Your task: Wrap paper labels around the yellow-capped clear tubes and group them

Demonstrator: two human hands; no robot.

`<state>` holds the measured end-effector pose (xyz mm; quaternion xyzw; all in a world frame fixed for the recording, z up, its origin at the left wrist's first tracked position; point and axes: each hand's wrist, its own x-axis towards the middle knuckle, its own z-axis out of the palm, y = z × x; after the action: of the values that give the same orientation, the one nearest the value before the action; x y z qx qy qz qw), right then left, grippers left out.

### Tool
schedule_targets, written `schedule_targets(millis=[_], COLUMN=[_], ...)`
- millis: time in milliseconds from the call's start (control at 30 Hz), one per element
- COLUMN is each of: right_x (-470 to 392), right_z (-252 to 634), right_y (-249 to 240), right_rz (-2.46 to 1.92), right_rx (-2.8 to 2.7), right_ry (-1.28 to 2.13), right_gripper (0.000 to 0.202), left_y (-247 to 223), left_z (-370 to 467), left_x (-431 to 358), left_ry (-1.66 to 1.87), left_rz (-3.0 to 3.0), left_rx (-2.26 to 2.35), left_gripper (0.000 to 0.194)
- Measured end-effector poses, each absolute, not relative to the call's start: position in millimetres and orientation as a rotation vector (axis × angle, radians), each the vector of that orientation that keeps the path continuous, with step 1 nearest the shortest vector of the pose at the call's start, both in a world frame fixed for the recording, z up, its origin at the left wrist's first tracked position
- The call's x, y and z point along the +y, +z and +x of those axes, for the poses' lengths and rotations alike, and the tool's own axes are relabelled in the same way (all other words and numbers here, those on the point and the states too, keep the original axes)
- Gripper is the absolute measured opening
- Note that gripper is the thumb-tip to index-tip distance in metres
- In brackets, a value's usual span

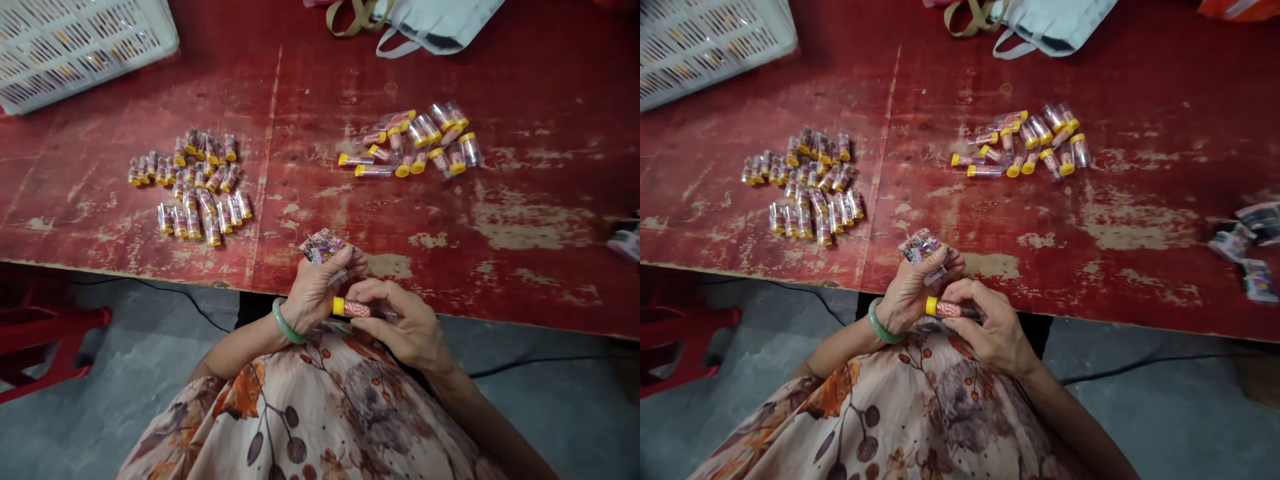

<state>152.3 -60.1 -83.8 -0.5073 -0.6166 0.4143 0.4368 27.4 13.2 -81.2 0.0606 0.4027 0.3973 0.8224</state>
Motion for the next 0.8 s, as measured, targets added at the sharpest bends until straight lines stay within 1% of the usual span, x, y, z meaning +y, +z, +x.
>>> schedule_targets(millis=[100, 233, 433, 600, 800], right_x=[-68, -81, -105, -107, -77], right_z=[146, 139, 137, 131, 133], right_y=[-85, -95, -104, -106, -101], right_rz=[-1.227, -1.158, -1.066, -0.947, -0.931], right_rx=[-1.666, -1.821, -2.033, -2.066, -1.999], right_ry=[0.915, 0.750, 0.542, 0.596, 0.722], right_gripper=[0.011, 0.015, 0.017, 0.012, 0.014], left_y=[-89, -94, -90, -90, -101], left_z=[27, 27, 23, 15, 21], left_x=[7, -6, -33, -46, -29], left_ry=[0.868, 0.862, 0.808, 0.724, 0.873], left_rz=[0.210, 0.220, 0.185, 0.217, 0.167], left_rx=[0.923, 0.969, 1.014, 1.073, 1.058], left_gripper=[0.030, 0.033, 0.030, 0.032, 0.032])
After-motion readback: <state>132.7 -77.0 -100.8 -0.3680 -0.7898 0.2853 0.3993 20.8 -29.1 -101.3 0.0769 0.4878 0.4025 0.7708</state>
